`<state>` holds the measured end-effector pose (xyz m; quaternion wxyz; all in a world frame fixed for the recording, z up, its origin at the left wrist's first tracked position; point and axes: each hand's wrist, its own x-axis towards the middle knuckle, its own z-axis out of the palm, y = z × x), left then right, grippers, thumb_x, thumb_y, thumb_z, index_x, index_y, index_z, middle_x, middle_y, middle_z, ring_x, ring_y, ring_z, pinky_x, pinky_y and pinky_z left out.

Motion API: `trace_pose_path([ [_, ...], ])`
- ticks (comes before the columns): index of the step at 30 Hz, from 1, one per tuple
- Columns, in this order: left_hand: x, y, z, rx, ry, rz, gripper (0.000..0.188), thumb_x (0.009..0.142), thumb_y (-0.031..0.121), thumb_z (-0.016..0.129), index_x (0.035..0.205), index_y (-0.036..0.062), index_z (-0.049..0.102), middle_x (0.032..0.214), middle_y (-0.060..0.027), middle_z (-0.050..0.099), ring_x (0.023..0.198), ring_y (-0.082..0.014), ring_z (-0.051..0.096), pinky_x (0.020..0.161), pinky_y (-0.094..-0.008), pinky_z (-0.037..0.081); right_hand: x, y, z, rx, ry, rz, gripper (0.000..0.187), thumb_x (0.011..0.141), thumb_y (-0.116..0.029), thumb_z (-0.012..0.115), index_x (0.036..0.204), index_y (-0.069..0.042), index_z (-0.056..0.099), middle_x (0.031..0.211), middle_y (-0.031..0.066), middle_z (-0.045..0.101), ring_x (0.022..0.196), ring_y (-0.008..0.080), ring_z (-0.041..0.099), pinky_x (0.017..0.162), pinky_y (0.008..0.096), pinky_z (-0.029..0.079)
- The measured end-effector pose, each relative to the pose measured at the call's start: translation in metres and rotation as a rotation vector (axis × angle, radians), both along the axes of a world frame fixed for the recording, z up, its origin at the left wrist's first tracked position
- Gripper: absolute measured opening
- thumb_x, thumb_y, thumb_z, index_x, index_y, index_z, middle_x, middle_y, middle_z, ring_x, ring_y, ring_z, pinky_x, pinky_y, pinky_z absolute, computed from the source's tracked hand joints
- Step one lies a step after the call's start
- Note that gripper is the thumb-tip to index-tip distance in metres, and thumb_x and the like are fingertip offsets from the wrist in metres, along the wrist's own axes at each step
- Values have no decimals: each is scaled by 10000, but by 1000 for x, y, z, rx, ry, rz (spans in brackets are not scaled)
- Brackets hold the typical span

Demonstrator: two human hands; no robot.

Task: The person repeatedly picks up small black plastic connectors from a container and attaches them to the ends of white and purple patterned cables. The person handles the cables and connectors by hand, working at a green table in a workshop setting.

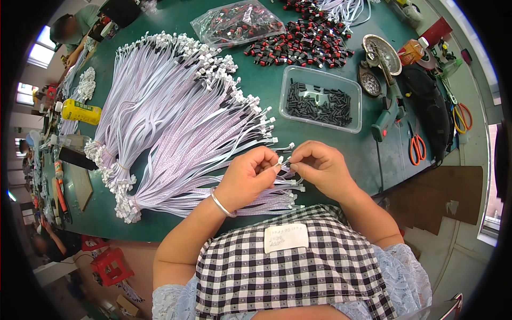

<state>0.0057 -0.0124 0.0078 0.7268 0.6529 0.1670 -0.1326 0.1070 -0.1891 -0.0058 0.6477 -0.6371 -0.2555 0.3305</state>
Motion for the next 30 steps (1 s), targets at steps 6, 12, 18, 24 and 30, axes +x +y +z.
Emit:
trace_pose_path([
  [6, 0, -1, 0, 17, -9, 5, 116, 867, 87, 595, 956, 35, 541, 867, 14, 539, 727, -41, 544, 620, -210, 515, 0, 0, 2, 3, 28, 6, 71, 809, 8, 628, 880, 9, 637, 893, 47, 606, 820, 115, 612, 726, 239, 503],
  [12, -1, -1, 0, 55, -13, -11, 125, 866, 87, 602, 970, 32, 561, 878, 13, 545, 730, -42, 540, 626, -207, 506, 1, 0, 3, -31, -14, 52, 81, 800, 0, 628, 881, 9, 635, 888, 45, 604, 807, 105, 607, 717, 233, 497],
  [18, -4, 9, 4, 413, -328, -127, 179, 827, 74, 623, 998, 23, 611, 810, -34, 534, 701, -96, 551, 634, -235, 460, 2, 2, -4, -46, -10, 43, 66, 796, -6, 626, 860, 7, 625, 860, 37, 601, 782, 95, 599, 688, 232, 489],
  [24, -10, 10, 6, 274, -146, -28, 267, 795, 52, 653, 1060, 40, 621, 818, -48, 557, 702, -112, 568, 644, -234, 475, 1, 9, 3, -76, 219, 64, 85, 800, -1, 627, 879, -3, 596, 833, 20, 596, 739, 77, 586, 662, 221, 481],
  [30, -9, 5, 14, 447, -232, 68, 291, 775, 11, 654, 1062, 42, 622, 824, -87, 644, 696, -140, 647, 633, -249, 522, 4, 16, 10, -63, 401, 91, 104, 795, -17, 642, 871, -13, 571, 824, 23, 602, 714, 51, 571, 623, 197, 464],
])
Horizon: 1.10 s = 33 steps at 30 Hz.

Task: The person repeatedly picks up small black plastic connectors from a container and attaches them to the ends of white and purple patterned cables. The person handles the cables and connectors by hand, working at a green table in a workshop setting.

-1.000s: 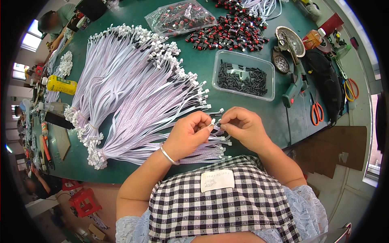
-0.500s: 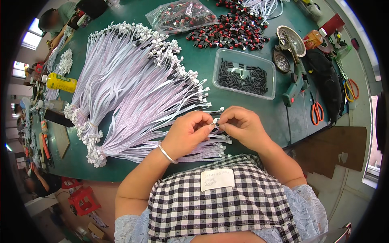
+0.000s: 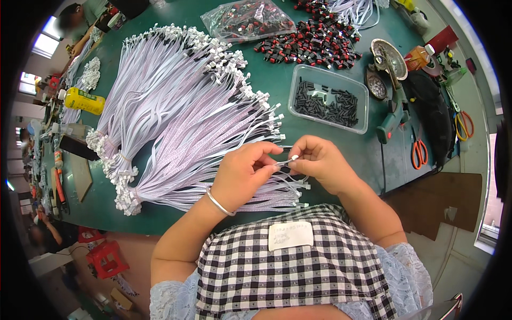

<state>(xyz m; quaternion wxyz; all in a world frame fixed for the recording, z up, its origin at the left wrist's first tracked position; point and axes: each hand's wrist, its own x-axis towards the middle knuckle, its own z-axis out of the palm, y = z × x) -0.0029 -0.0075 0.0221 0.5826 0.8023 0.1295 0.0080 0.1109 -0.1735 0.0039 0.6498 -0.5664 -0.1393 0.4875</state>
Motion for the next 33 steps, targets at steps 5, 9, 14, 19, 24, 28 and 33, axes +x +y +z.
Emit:
trace_pose_path([
  [5, 4, -6, 3, 196, -144, -19, 309, 754, -5, 652, 1058, 43, 621, 834, -104, 653, 699, -180, 667, 632, -270, 535, 4, 5, -1, -141, -165, 128, 75, 796, -36, 647, 849, -20, 597, 769, 20, 607, 668, 39, 554, 576, 200, 458],
  [9, 6, -3, 2, 217, -178, -26, 302, 739, -25, 677, 1031, 38, 637, 852, -99, 679, 689, -157, 670, 622, -263, 524, 12, 6, 8, -86, -275, 174, 50, 803, -26, 643, 848, -9, 627, 750, 10, 607, 640, 43, 550, 555, 213, 459],
  [14, 24, 3, -7, 526, -409, -19, 214, 730, -20, 684, 926, 50, 638, 794, -78, 649, 661, -189, 639, 574, -279, 502, 48, 6, 25, 8, -981, 130, 173, 764, -39, 670, 935, -13, 651, 852, 82, 625, 729, 155, 608, 639, 274, 488],
  [19, 31, 3, -20, 794, -399, -101, 146, 701, 36, 692, 816, 84, 615, 798, -45, 589, 746, -255, 533, 657, -350, 447, 116, -8, 17, -331, -1546, 108, 186, 763, -90, 651, 945, -53, 649, 939, 102, 612, 880, 300, 594, 756, 375, 487],
  [24, 21, -3, -14, 799, -404, -231, 138, 700, 25, 651, 815, 99, 635, 814, -29, 583, 737, -238, 536, 662, -345, 447, 132, -12, -3, -459, -1616, 322, 193, 763, -63, 624, 955, -68, 625, 955, 108, 592, 914, 312, 584, 769, 401, 487],
  [28, 11, -10, -14, 761, -411, -409, 184, 685, 39, 621, 856, 101, 651, 813, -19, 582, 748, -221, 536, 673, -330, 451, 132, -5, -6, -526, -1627, 365, 171, 773, -35, 582, 943, -47, 603, 937, 125, 591, 911, 318, 594, 758, 409, 491],
  [33, 13, -11, -15, 824, -386, -485, 220, 686, 41, 615, 897, 97, 644, 811, -25, 584, 752, -218, 540, 703, -326, 462, 125, 1, -7, -597, -1705, 413, 186, 761, -22, 556, 943, -43, 586, 914, 140, 583, 845, 335, 600, 726, 422, 496],
])
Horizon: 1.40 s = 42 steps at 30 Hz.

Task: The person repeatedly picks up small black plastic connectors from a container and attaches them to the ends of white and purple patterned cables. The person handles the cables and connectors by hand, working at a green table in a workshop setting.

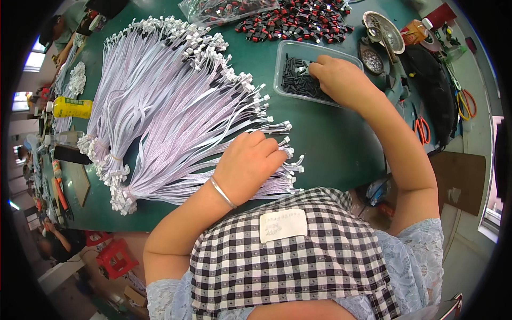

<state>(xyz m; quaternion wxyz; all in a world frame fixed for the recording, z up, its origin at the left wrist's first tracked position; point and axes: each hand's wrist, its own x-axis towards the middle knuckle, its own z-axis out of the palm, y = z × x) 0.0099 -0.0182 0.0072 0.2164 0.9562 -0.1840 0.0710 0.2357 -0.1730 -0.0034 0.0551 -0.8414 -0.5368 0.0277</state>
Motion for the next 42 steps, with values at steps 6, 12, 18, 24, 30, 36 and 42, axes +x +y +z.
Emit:
trace_pose_path([
  [6, -4, -1, 1, -169, 22, 108, 171, 754, 23, 635, 922, 55, 640, 818, -66, 622, 747, -227, 600, 693, -331, 487, 6, 0, -7, 113, -41, 20, 172, 735, -2, 543, 902, -40, 557, 863, 142, 562, 797, 344, 586, 698, 436, 485],
  [12, -2, 1, 15, -757, 519, 386, 138, 837, 60, 623, 959, 0, 641, 903, -79, 652, 734, -100, 613, 626, -239, 492, -10, -7, 32, 280, 41, 47, 151, 729, 2, 563, 871, -39, 536, 851, 145, 512, 772, 342, 576, 671, 433, 473],
  [18, -5, 5, -2, -975, 612, 432, 120, 876, 87, 601, 951, -7, 602, 818, -7, 583, 650, -45, 535, 550, -198, 459, -55, -24, 49, 41, 241, 326, 190, 707, -8, 569, 894, -24, 594, 886, 107, 537, 826, 286, 581, 712, 348, 493],
  [24, -7, 5, 2, -1192, 664, 446, 153, 895, 91, 571, 1023, 9, 551, 784, 15, 540, 622, -33, 489, 530, -187, 432, -76, -32, 34, 21, 213, 341, 237, 713, -42, 561, 945, -25, 605, 914, 100, 563, 847, 269, 589, 727, 353, 494],
  [30, -6, 7, 2, -1300, 699, 472, 143, 893, 87, 569, 1018, 23, 540, 770, 8, 547, 616, -44, 500, 545, -193, 431, -77, -32, 22, 31, 91, 324, 74, 702, -67, 570, 774, -60, 552, 839, 67, 527, 808, 232, 569, 711, 322, 494],
  [36, -7, 8, 2, -1448, 783, 490, 106, 893, 94, 571, 981, 40, 548, 763, -8, 584, 634, -66, 564, 550, -188, 439, -78, -38, 18, 94, 171, 245, 117, 700, -26, 580, 815, -35, 606, 906, 75, 561, 858, 248, 569, 728, 317, 495],
  [42, -7, 10, -2, -1479, 782, 501, 86, 888, 98, 584, 953, 49, 558, 754, -7, 588, 620, -71, 570, 548, -186, 438, -95, -30, 11, 484, 787, -165, 153, 773, 9, 645, 925, -11, 638, 879, 70, 629, 781, 171, 625, 685, 269, 507],
])
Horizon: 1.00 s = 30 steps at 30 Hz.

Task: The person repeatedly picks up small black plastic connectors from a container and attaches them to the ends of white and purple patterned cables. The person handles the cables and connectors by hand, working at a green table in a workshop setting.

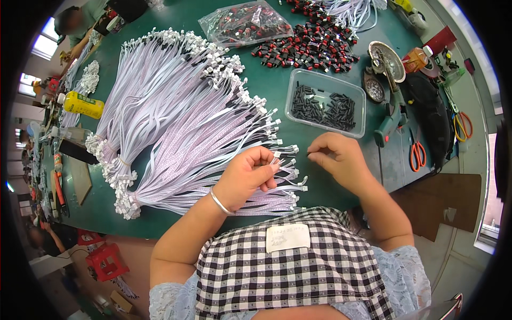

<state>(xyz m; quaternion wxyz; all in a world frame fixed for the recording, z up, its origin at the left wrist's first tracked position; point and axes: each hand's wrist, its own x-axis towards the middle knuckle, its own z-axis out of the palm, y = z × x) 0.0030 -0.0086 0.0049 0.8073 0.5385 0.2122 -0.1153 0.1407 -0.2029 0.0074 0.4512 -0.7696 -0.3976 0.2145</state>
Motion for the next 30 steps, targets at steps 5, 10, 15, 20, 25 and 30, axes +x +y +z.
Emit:
trace_pose_path([
  [5, 0, -1, 2, 9, -1, 10, 84, 885, 98, 594, 954, 60, 565, 777, 2, 587, 630, -71, 571, 546, -186, 431, -25, 12, -12, 264, 649, -143, 125, 821, -10, 658, 940, 17, 633, 870, 64, 652, 782, 106, 627, 672, 229, 504],
  [10, -2, -2, 2, -16, -15, 12, 101, 875, 85, 610, 961, 56, 566, 791, 1, 584, 639, -72, 570, 550, -188, 433, -28, 17, -13, 295, 722, -161, 107, 829, -4, 647, 931, 24, 629, 840, 68, 658, 763, 108, 633, 661, 224, 506],
  [15, -2, -3, 2, -7, -21, -7, 128, 879, 104, 617, 969, 27, 567, 826, -9, 578, 647, -56, 549, 549, -185, 439, -27, 18, -13, 293, 685, -151, 98, 829, 0, 642, 923, 22, 630, 831, 65, 659, 758, 106, 634, 650, 221, 507],
  [20, -2, -3, 2, -7, -24, -2, 96, 877, 84, 613, 957, 53, 570, 796, 0, 584, 650, -70, 568, 553, -187, 440, -28, 19, -11, 295, 666, -146, 96, 827, 2, 641, 921, 21, 632, 836, 65, 656, 766, 108, 636, 642, 223, 510],
  [25, -1, -3, 0, 7, -27, -13, 96, 879, 89, 613, 959, 56, 570, 815, 0, 583, 656, -67, 569, 551, -186, 441, -28, 18, -12, 301, 659, -158, 101, 823, 2, 645, 922, 18, 635, 851, 62, 652, 769, 108, 636, 642, 221, 510],
  [30, -2, -4, 1, 11, -23, -13, 97, 880, 93, 613, 959, 57, 568, 826, 0, 582, 662, -63, 568, 557, -183, 445, -31, 20, -11, 267, 604, -146, 103, 821, -3, 651, 922, 13, 636, 847, 56, 649, 753, 99, 628, 641, 219, 507],
])
